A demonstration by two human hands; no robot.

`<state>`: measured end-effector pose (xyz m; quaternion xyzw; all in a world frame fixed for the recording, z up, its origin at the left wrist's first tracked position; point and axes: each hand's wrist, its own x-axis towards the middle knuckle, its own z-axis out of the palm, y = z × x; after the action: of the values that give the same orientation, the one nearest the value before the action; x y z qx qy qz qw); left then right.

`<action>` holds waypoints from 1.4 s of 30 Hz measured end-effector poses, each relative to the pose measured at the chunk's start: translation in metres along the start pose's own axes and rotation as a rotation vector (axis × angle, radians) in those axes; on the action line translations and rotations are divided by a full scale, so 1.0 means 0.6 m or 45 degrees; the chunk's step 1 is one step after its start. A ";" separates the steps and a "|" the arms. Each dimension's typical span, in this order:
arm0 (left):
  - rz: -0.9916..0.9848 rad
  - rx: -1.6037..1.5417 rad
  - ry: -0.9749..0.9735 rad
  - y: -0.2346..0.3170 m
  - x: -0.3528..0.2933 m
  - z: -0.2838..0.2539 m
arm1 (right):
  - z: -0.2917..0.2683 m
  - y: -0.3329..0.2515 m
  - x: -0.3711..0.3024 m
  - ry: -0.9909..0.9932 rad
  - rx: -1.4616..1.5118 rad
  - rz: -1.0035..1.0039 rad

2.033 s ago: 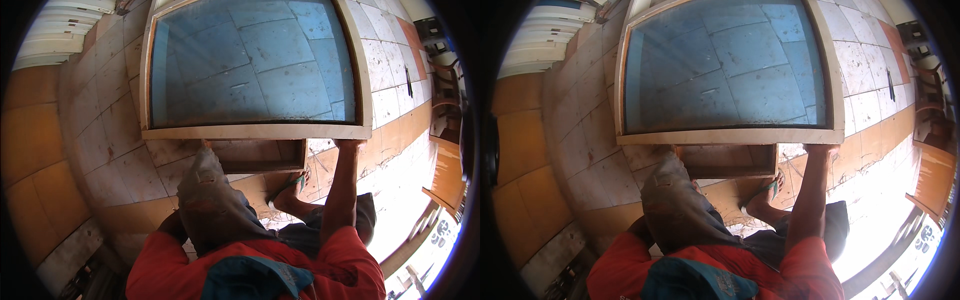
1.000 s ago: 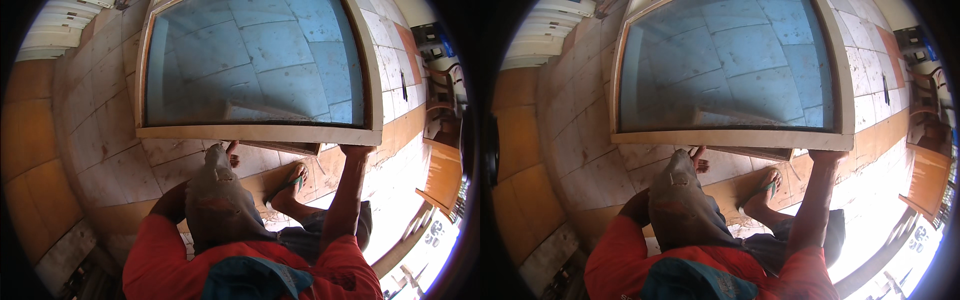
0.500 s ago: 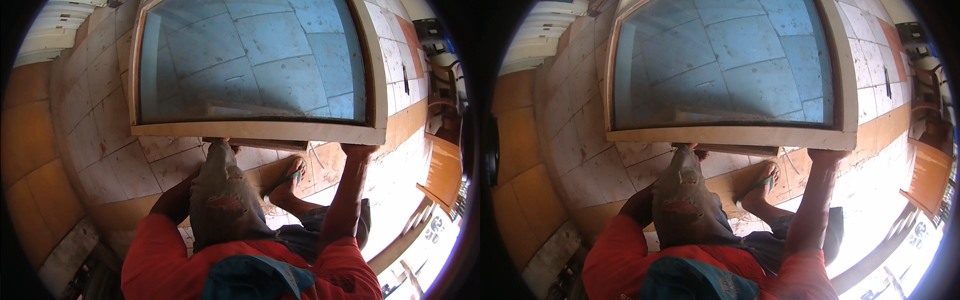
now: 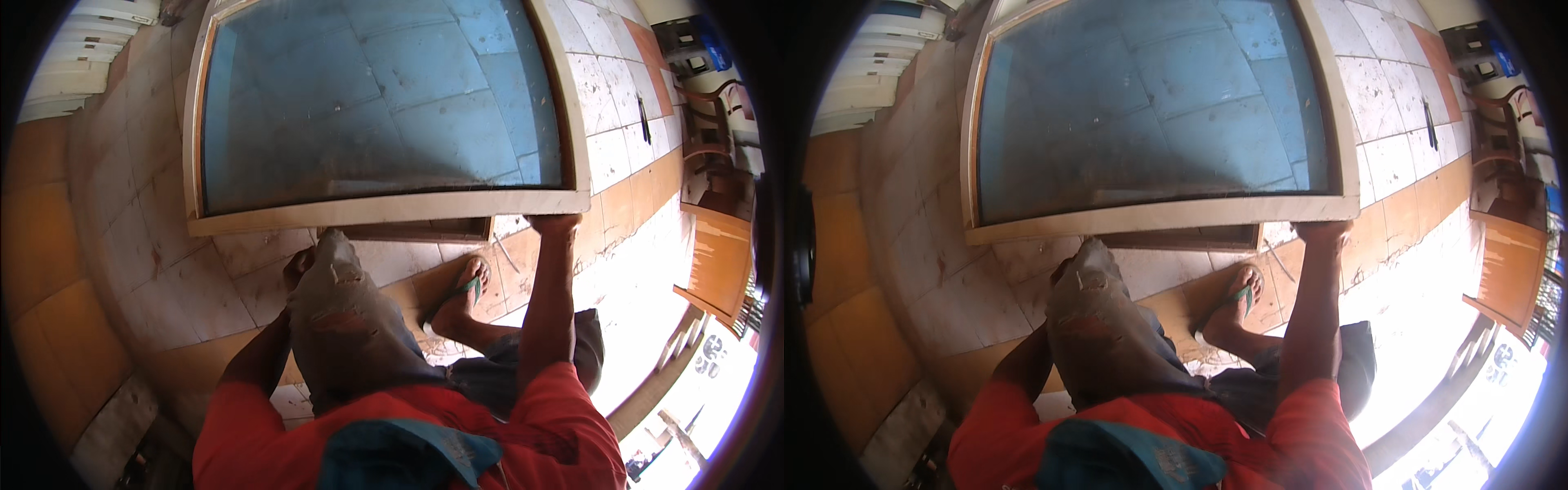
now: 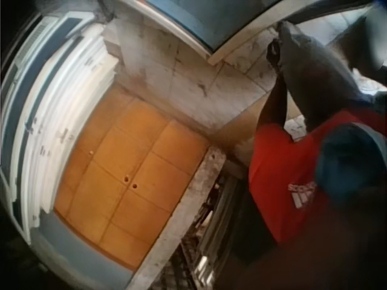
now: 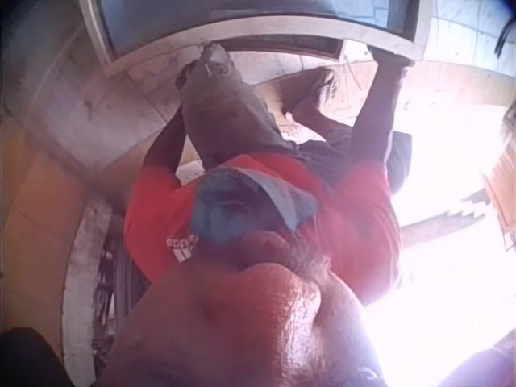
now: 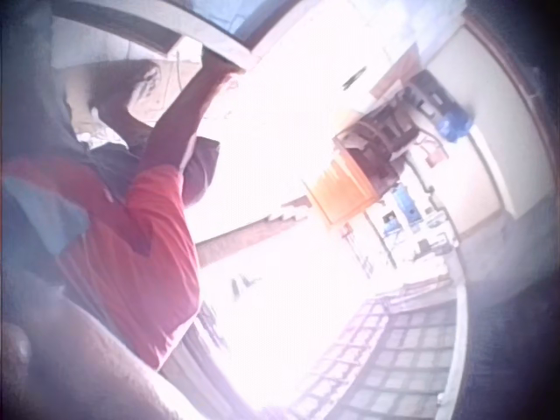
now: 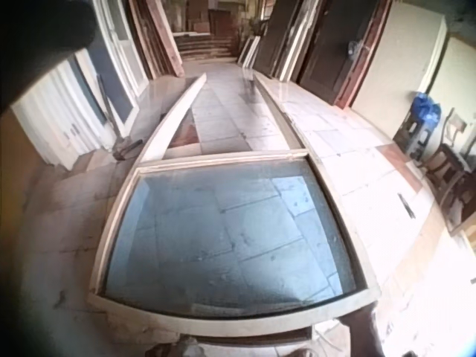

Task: The person assembles a large wooden window or door frame on the floor by using a hammer and nails to attach thin wooden strips into the corners, then removes a pane of glass and carries it to a storage area.

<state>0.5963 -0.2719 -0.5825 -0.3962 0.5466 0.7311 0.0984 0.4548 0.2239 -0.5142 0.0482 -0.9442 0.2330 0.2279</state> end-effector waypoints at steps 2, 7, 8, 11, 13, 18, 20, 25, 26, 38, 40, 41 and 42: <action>0.202 0.131 0.046 0.008 0.003 -0.024 | 0.013 0.018 -0.003 0.080 0.121 0.006; 0.102 0.040 0.305 0.053 -0.029 -0.045 | 0.012 0.025 -0.032 0.065 0.205 -0.120; 0.049 -0.006 0.367 0.058 -0.029 -0.047 | 0.014 0.021 -0.033 0.036 0.206 -0.120; 0.840 0.465 0.289 0.033 -0.001 -0.076 | 0.013 0.006 -0.018 0.157 0.269 -0.190; 1.120 0.699 0.285 0.093 -0.001 -0.043 | 0.015 0.009 -0.024 0.092 0.514 -0.058; 1.170 0.732 0.305 0.204 -0.012 0.004 | 0.032 0.021 -0.037 -0.027 0.624 -0.016; 0.986 0.815 0.384 0.228 -0.018 0.018 | 0.031 0.022 -0.037 -0.009 1.530 0.515; 1.459 1.002 0.249 0.275 -0.021 0.034 | 0.028 0.021 -0.036 -0.027 2.583 1.367; 1.604 1.019 0.207 0.287 -0.019 0.040 | 0.027 0.022 -0.044 -0.038 2.588 1.440; 1.532 1.018 -0.466 0.377 0.079 0.157 | -0.103 0.137 0.080 -0.771 1.067 2.077; 1.592 1.158 -0.710 0.389 0.073 0.188 | -0.124 0.116 0.164 -0.914 0.570 1.958; 1.601 1.155 -0.686 0.393 0.072 0.203 | -0.135 0.098 0.199 -1.019 0.509 1.858; 1.589 1.194 -0.772 0.394 0.071 0.220 | -0.136 0.085 0.229 -1.054 0.463 1.779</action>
<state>0.3690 -0.2590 -0.4296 0.2750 0.8629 0.4231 -0.0270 0.3553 0.3091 -0.4090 -0.4312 -0.7118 0.4330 -0.3464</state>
